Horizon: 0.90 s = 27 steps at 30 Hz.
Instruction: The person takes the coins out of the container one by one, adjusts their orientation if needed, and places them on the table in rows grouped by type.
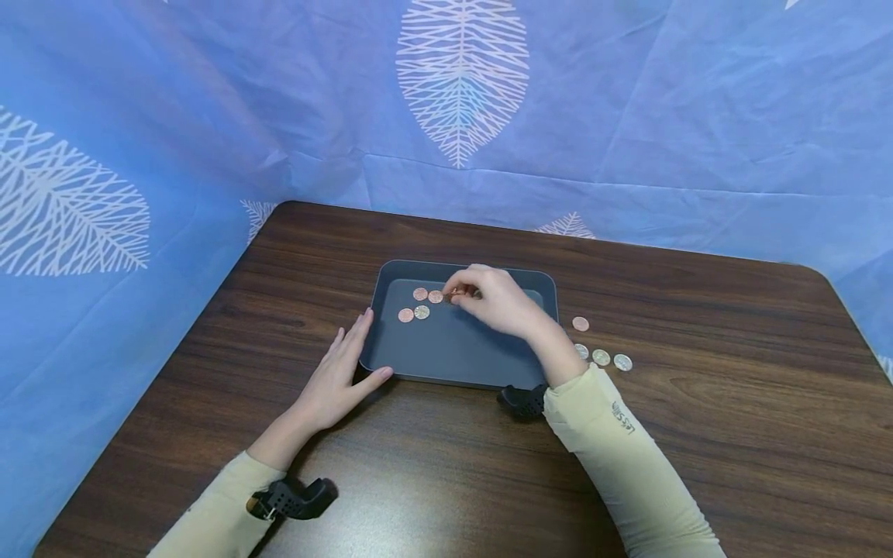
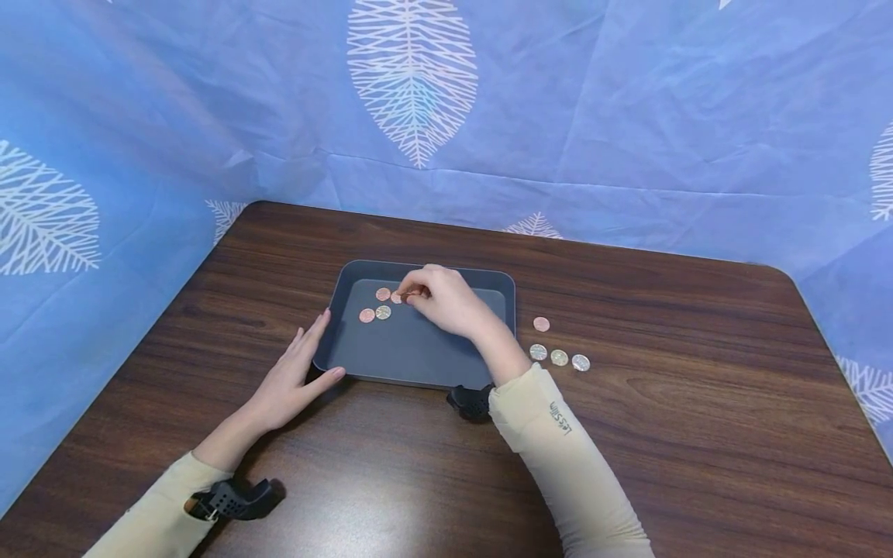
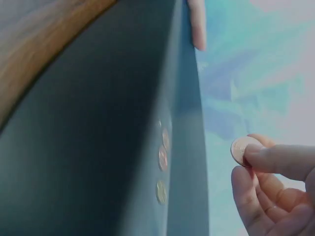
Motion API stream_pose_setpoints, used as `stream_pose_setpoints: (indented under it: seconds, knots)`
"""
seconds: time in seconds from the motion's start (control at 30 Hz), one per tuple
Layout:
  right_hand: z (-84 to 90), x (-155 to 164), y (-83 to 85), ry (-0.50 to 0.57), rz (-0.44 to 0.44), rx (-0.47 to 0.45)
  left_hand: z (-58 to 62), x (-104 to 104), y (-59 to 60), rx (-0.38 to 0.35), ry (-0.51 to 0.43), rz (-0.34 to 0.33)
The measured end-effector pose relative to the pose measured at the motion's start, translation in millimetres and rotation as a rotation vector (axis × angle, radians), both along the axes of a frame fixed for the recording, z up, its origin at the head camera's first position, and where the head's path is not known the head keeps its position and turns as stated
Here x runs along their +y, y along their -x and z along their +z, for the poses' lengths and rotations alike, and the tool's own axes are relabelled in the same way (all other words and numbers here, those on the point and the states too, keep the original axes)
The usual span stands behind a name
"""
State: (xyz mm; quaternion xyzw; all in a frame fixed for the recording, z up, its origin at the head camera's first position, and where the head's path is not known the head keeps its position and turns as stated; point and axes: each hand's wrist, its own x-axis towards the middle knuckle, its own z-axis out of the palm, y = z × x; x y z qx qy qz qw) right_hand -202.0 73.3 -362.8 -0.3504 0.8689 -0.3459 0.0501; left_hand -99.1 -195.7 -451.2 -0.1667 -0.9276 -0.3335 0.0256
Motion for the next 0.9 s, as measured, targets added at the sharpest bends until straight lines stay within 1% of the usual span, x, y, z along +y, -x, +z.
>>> stream_pose_setpoints:
  seconds: [0.23, 0.43, 0.67, 0.9]
  knots:
    - [13.1, 48, -6.5, -0.018, -0.107, -0.015, -0.4, 0, 0.3, 0.006, -0.006, -0.003]
    - [17.8, 94, -13.4, -0.045, -0.213, -0.045, -2.0, 0, 0.2, 0.008, -0.010, 0.007]
    - [13.9, 138, -18.9, -0.074, -0.326, -0.076, -2.3, 0, -0.5, -0.004, -0.007, 0.020]
    - [4.5, 165, -24.7, -0.132, -0.385, -0.130, -1.9, 1, -0.5, -0.008, -0.012, 0.015]
